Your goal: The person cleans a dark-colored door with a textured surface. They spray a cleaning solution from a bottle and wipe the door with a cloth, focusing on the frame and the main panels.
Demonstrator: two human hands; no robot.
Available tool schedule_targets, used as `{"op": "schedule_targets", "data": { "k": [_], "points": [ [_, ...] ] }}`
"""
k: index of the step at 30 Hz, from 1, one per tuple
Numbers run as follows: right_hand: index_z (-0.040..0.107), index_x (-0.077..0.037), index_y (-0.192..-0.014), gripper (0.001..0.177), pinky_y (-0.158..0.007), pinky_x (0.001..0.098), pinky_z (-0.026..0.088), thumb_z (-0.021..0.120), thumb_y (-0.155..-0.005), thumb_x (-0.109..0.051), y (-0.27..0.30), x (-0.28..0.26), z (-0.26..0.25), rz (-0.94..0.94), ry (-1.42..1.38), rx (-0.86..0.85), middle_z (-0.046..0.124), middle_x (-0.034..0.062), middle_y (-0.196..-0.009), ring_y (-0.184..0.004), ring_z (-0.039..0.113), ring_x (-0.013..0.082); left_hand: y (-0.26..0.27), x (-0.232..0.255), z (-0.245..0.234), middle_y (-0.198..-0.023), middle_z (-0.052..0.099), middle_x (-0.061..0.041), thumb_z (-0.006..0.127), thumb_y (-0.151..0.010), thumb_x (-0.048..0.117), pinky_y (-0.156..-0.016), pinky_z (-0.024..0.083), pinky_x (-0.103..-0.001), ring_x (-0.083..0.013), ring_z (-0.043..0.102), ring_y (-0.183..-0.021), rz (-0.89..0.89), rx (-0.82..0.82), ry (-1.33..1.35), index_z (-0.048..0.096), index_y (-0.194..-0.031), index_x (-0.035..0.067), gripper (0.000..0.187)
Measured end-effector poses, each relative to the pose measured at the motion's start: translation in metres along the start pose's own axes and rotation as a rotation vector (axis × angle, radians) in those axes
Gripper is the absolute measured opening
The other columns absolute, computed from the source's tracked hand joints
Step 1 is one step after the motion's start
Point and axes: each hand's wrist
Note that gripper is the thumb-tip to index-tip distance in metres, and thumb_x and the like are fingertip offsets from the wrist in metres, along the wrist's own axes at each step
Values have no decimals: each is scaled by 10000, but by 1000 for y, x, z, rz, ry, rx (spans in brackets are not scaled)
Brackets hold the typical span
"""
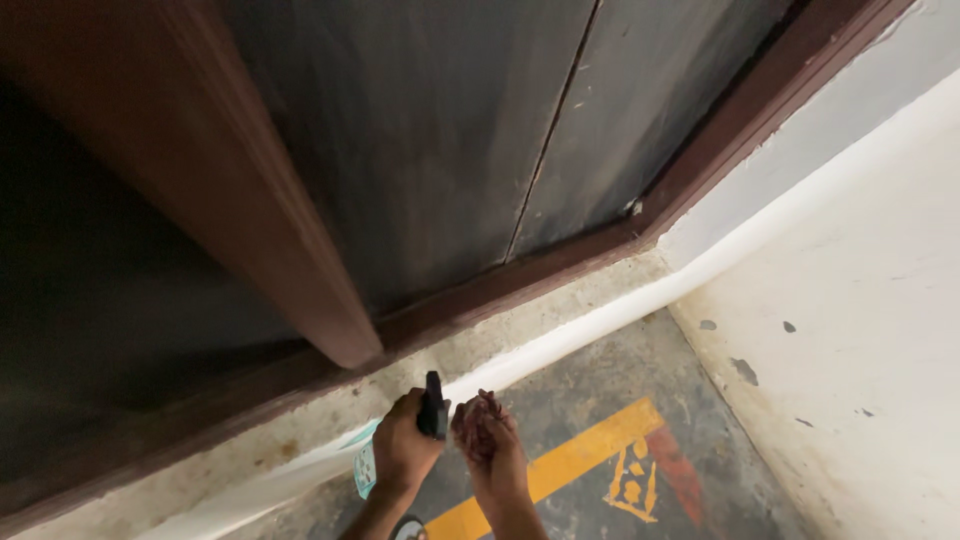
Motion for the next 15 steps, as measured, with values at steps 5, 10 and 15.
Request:
{"op": "schedule_targets", "data": {
  "k": [5,10,15],
  "points": [
    [592,26,-1132,91,-808,359,530,556,-1074,-35,-12,-1,-19,-87,1,-488,656,143,-963,-902,632,261,-2,-5,5,-837,732,-133,826,-769,359,-607,557,-424,-347,715,-718,35,54,106,686,-997,110,366],
    [631,8,-1079,247,-725,365,535,528,-894,-118,-24,-7,-16,-9,-20,-233,668,137,-883,-843,630,279,-2,-13,19,-755,718,-115,843,-738,366,-600,558,-407,-340,698,-679,2,174,149,696,-943,116,355],
    [616,-15,-1037,206,-688,423,532,606,-947,-200,-58,-12,-33,230,-197,-116,644,126,-851,-787,626,310,6,-19,35,-674,684,-108,841,-731,379,-579,548,-412,-323,682,-603,-84,157,120,693,-923,120,356]
  ]
}}
Point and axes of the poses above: each hand's wrist, its own y-axis away from the middle knuckle, its own z-axis out of the palm, x = y × z
